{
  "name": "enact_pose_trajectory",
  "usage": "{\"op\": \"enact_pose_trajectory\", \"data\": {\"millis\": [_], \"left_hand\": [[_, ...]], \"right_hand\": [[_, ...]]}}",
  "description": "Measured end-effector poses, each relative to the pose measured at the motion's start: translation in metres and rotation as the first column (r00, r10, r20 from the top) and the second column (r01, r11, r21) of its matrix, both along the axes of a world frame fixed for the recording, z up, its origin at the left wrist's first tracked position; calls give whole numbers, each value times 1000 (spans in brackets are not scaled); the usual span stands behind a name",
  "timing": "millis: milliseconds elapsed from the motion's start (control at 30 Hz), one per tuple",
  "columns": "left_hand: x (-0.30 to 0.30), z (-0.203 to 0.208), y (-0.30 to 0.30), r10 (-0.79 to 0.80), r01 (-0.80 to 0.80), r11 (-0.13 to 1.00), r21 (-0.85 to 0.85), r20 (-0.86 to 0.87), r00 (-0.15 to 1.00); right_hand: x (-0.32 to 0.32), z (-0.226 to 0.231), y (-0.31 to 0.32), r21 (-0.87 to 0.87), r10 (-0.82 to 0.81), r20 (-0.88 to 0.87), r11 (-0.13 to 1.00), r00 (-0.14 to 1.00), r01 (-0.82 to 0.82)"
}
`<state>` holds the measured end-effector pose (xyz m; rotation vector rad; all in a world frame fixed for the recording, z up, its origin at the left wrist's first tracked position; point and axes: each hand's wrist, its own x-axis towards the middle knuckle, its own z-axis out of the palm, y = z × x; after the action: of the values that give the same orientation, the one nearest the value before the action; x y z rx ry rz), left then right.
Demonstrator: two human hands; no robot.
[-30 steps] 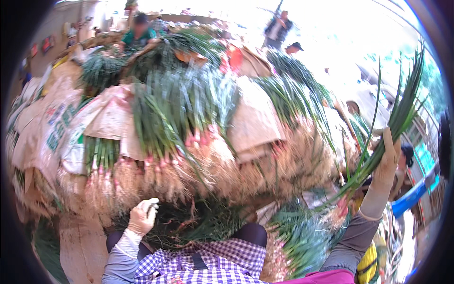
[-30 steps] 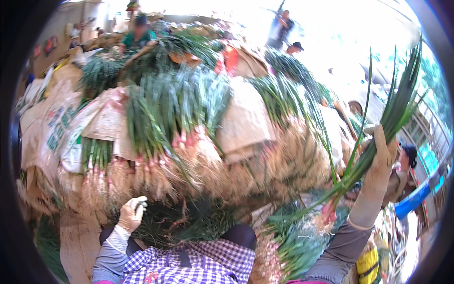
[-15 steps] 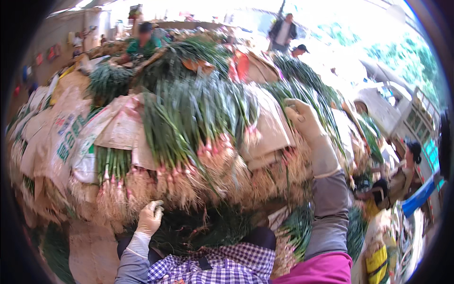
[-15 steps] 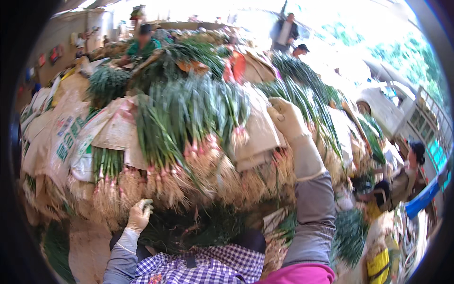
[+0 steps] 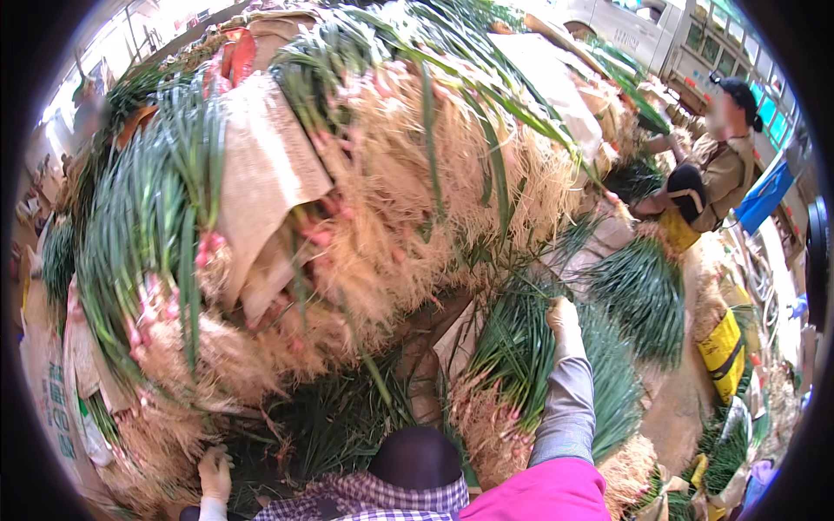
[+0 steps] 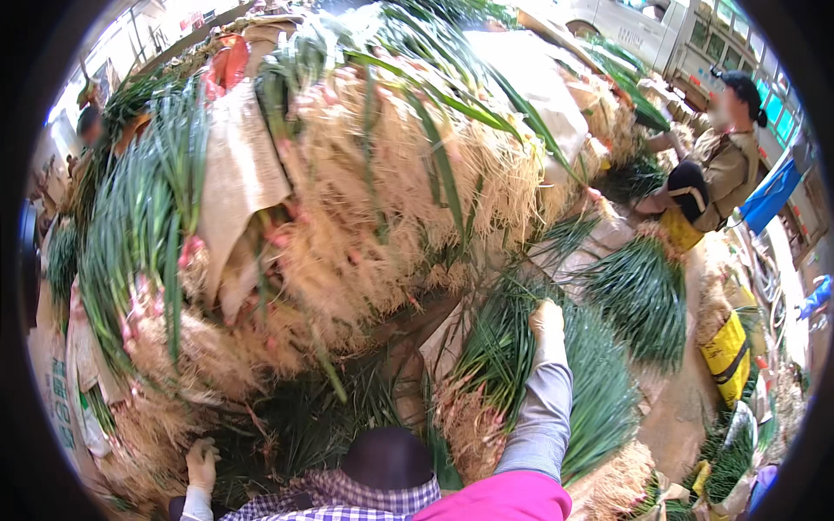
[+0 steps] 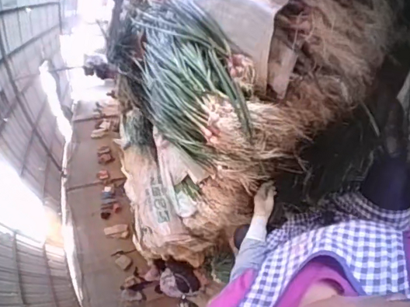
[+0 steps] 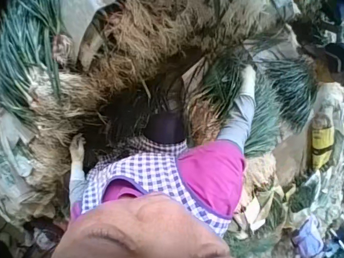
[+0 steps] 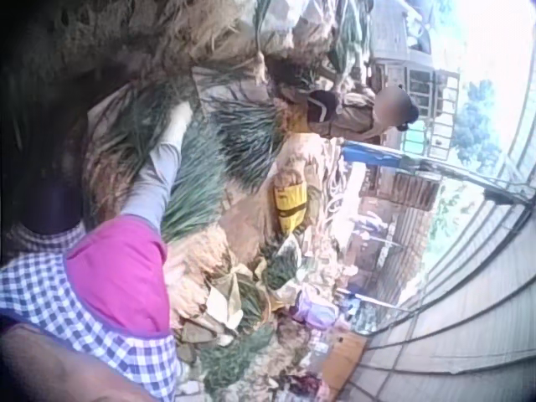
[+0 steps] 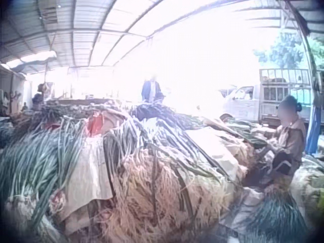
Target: The person bundles and sorts large quantities of scallions by hand, wrapping them in paper and placing them onto a large pile.
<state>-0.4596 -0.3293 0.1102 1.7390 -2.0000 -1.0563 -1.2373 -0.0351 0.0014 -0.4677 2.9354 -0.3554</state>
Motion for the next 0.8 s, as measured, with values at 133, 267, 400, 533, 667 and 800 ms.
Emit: {"op": "enact_pose_trajectory", "data": {"millis": [133,267,400,533,667,800], "left_hand": [[-28,-6,17,-109,100,989,106,83,991],[-19,-17,11,-299,277,954,115,294,908],[-16,-11,15,-250,229,968,102,386,888],[-63,21,20,-288,270,957,103,422,860],[-64,17,17,-274,289,957,22,385,881],[-40,22,15,-387,381,920,94,373,843]], "right_hand": [[-13,-27,-62,247,122,23,961,992,-124],[-35,-41,-98,393,113,105,908,988,-145],[-48,-73,-115,418,96,166,894,981,-158],[-37,-96,-120,410,180,167,882,969,-235],[29,-77,-126,30,557,-248,822,793,-568],[213,29,-154,104,912,-247,361,327,-927]]}}
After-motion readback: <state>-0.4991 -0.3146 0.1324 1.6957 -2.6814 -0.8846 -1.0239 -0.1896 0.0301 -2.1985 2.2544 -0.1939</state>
